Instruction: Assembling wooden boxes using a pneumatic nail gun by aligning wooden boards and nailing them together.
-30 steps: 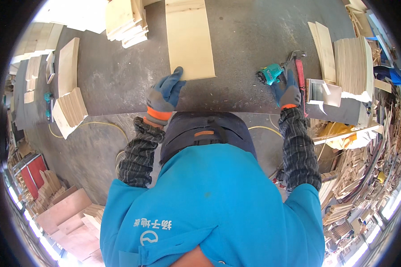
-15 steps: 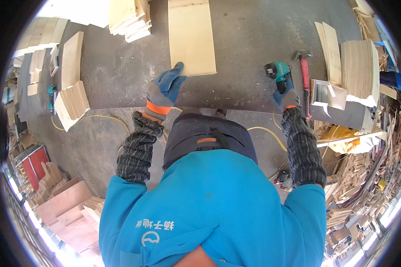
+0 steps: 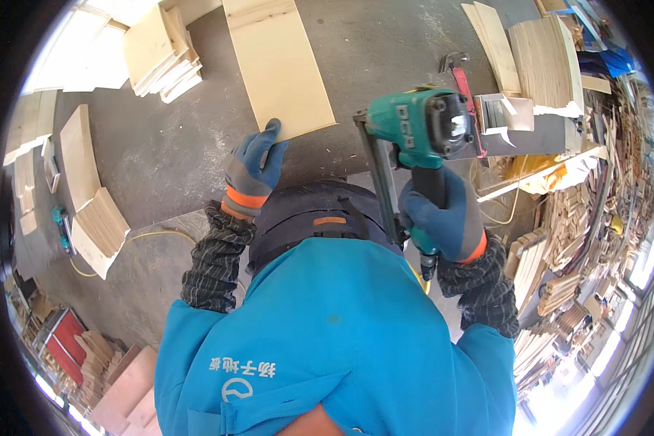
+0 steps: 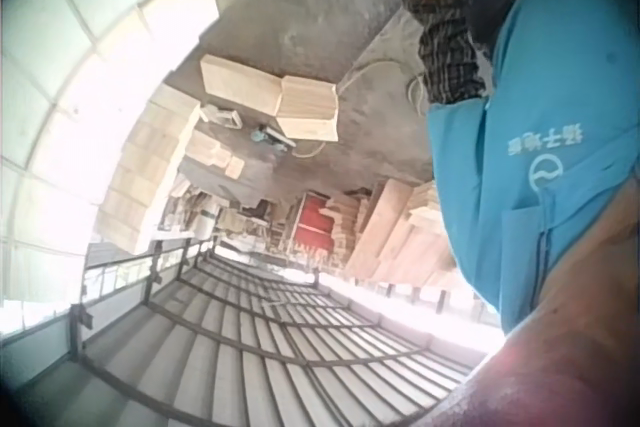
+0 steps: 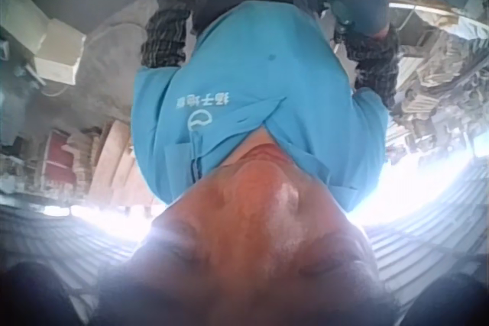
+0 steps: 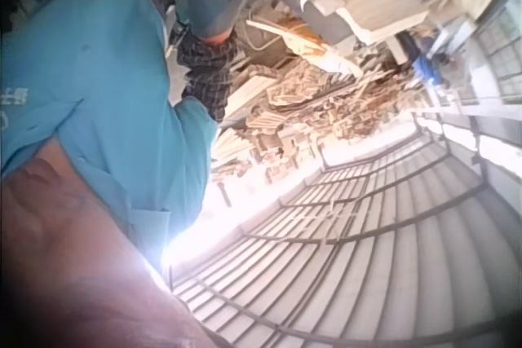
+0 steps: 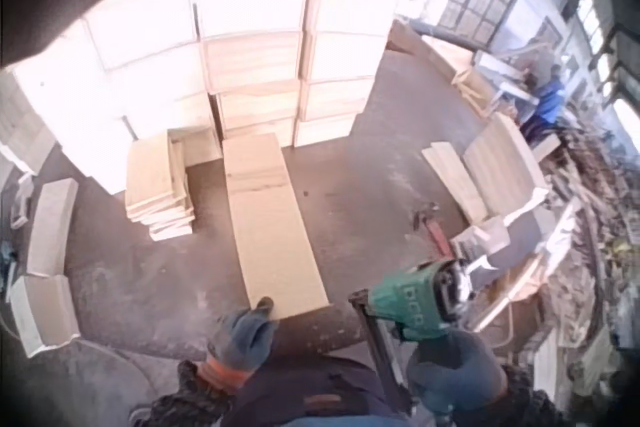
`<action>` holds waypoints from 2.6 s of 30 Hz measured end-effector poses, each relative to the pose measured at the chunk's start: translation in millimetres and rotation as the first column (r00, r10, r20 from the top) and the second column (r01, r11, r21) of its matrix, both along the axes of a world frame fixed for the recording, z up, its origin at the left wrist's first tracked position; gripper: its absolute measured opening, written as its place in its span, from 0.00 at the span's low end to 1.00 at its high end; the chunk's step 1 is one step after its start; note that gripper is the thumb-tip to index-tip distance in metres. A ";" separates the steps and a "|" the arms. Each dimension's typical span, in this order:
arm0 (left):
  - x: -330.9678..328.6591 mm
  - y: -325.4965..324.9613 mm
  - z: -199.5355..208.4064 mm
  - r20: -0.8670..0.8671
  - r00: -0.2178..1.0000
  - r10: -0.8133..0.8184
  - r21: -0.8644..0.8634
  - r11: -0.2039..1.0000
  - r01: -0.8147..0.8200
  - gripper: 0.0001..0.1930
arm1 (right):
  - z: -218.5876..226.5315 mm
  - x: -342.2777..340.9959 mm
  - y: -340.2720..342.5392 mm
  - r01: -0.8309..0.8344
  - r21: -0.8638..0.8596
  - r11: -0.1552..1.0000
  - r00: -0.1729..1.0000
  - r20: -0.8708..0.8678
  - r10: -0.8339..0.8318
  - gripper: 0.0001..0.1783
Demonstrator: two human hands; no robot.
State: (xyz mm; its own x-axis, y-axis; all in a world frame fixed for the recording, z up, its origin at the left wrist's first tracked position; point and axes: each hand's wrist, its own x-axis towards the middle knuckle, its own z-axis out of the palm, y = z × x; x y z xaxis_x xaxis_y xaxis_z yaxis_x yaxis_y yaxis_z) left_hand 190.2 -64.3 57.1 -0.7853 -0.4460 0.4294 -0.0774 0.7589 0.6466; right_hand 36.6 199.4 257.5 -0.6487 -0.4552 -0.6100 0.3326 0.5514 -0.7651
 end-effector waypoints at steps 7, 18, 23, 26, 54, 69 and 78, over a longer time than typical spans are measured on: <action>0.5 -6.6 -2.7 -0.040 0.998 -0.038 -0.024 0.999 0.037 0.21 | -15.0 19.8 -25.2 -0.027 0.040 0.999 0.999 0.029 0.026 0.12; 1.8 -10.7 -6.3 -0.075 0.995 -0.063 -0.023 0.998 0.062 0.24 | -21.7 28.5 -39.0 -0.094 0.187 0.978 0.992 -0.071 0.109 0.14; 3.2 -11.2 -6.1 -0.049 0.997 -0.066 -0.022 0.998 0.065 0.25 | -25.5 27.9 -37.6 -0.101 0.196 0.975 0.987 -0.102 0.123 0.14; 2.7 -11.7 -6.1 -0.071 0.995 -0.069 -0.017 0.998 0.068 0.25 | -27.1 28.1 -35.8 -0.111 0.170 0.979 0.982 -0.134 0.135 0.14; 8.0 -22.8 0.1 -0.013 0.989 -0.146 0.165 0.975 0.146 0.20 | 0.8 41.4 -40.5 -0.063 0.039 0.997 0.998 0.011 0.063 0.10; 13.4 -33.8 2.5 0.006 0.970 -0.244 0.407 0.886 0.221 0.19 | -20.2 55.7 -74.8 -0.245 0.170 0.955 0.968 -0.012 0.251 0.21; 8.8 -31.3 -12.4 -0.101 0.979 -0.175 0.229 0.954 0.194 0.17 | -21.7 59.5 -80.5 -0.247 0.192 0.950 0.967 -0.015 0.255 0.21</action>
State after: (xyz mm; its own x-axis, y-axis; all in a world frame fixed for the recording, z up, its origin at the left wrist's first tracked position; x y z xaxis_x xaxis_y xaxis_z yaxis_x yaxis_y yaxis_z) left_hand 199.0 -95.6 44.7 -0.8316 -0.3926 0.3927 0.1077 0.5798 0.8076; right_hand 96.0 118.9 235.9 -0.5528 -0.4868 -0.6763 0.1372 0.7474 -0.6501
